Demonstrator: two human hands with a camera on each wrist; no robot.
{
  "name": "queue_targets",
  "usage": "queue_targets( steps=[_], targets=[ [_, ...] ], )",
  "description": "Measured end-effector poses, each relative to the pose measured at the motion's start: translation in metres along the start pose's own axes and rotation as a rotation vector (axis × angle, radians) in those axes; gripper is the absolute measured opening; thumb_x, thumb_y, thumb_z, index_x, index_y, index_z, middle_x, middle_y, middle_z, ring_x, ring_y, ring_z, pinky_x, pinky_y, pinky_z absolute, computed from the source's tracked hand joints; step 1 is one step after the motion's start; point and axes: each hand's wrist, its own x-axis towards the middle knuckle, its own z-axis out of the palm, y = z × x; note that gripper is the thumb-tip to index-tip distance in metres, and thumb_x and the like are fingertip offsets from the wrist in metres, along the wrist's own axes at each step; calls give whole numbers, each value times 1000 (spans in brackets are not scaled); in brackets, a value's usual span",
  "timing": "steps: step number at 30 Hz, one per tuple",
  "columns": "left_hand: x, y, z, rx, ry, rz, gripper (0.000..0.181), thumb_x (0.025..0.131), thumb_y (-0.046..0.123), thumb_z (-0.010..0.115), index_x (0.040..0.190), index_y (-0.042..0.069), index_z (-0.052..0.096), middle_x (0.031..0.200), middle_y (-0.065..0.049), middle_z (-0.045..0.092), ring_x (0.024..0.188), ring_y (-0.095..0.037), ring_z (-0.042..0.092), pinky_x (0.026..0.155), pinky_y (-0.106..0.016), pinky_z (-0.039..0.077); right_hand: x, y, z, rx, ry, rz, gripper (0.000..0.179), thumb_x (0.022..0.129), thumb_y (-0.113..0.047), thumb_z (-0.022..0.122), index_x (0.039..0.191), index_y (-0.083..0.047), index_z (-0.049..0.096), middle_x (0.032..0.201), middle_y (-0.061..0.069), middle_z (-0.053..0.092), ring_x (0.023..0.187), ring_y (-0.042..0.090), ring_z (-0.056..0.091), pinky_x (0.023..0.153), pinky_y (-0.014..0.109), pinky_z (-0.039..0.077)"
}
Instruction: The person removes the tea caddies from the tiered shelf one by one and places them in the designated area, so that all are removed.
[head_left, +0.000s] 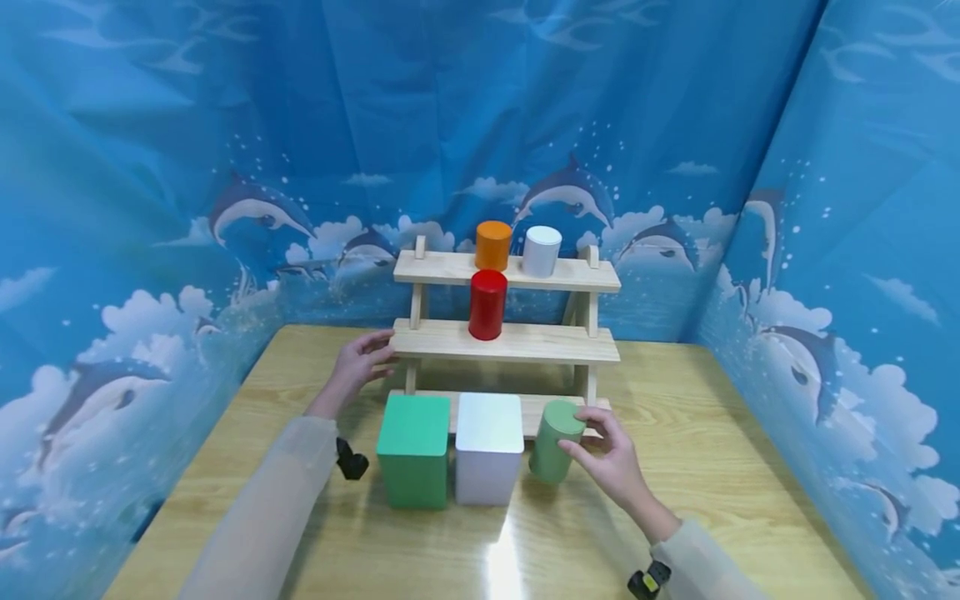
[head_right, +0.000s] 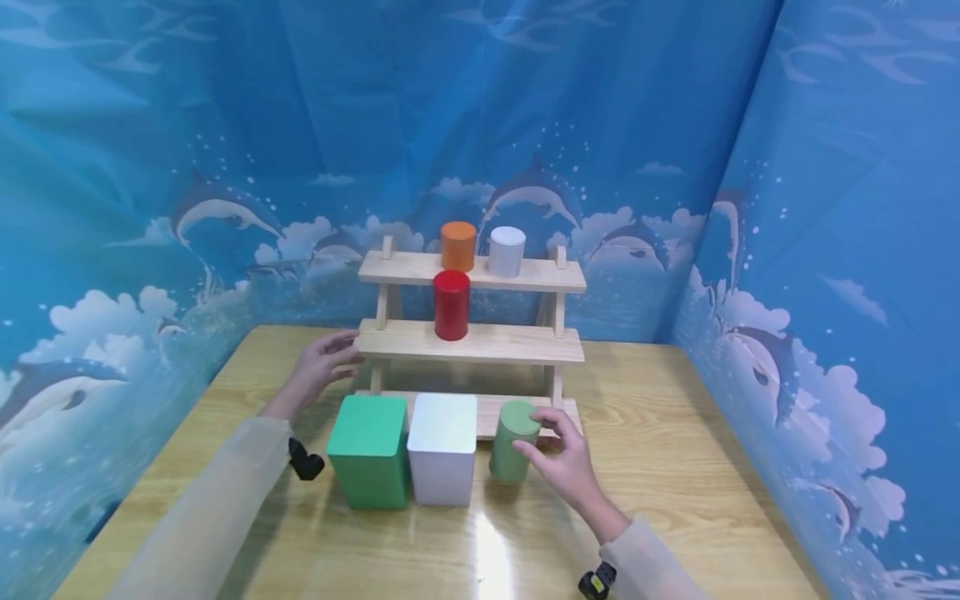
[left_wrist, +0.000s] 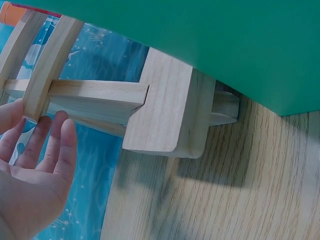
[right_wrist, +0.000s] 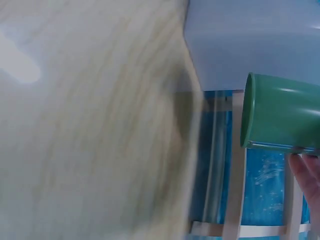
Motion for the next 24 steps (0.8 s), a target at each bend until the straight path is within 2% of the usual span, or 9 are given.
queue_targets(
  steps=[7,12,18,24],
  targets=[
    [-3,0,0,1,-12,20,45,94,18,57,137,9,45,134,-15,45,116,-38,48,94,-53,43,-10,5,2,24,-17,-5,43,66,20,71,103,16,50,107,31,51,93,12,59,72,28,55],
    [-3,0,0,-2,-3,15,45,94,18,57,136,9,46,133,-14,46,114,-36,50,94,-51,44,-15,8,1,25,-49,6,42,66,18,72,101,14,50,108,31,52,94,13,60,74,29,55],
    [-2,0,-1,-7,8,16,44,93,16,58,135,9,47,131,-14,48,112,-35,51,94,-51,44,-18,8,3,3,-104,-16,41,65,16,74,99,13,51,110,32,53,93,20,62,76,31,55],
    [-1,-1,-1,1,-1,23,45,93,18,58,136,9,46,130,-14,48,112,-35,52,93,-50,45,-22,9,6,-8,-118,-15,42,64,15,75,99,12,53,111,32,52,95,22,61,76,34,55]
  ],
)
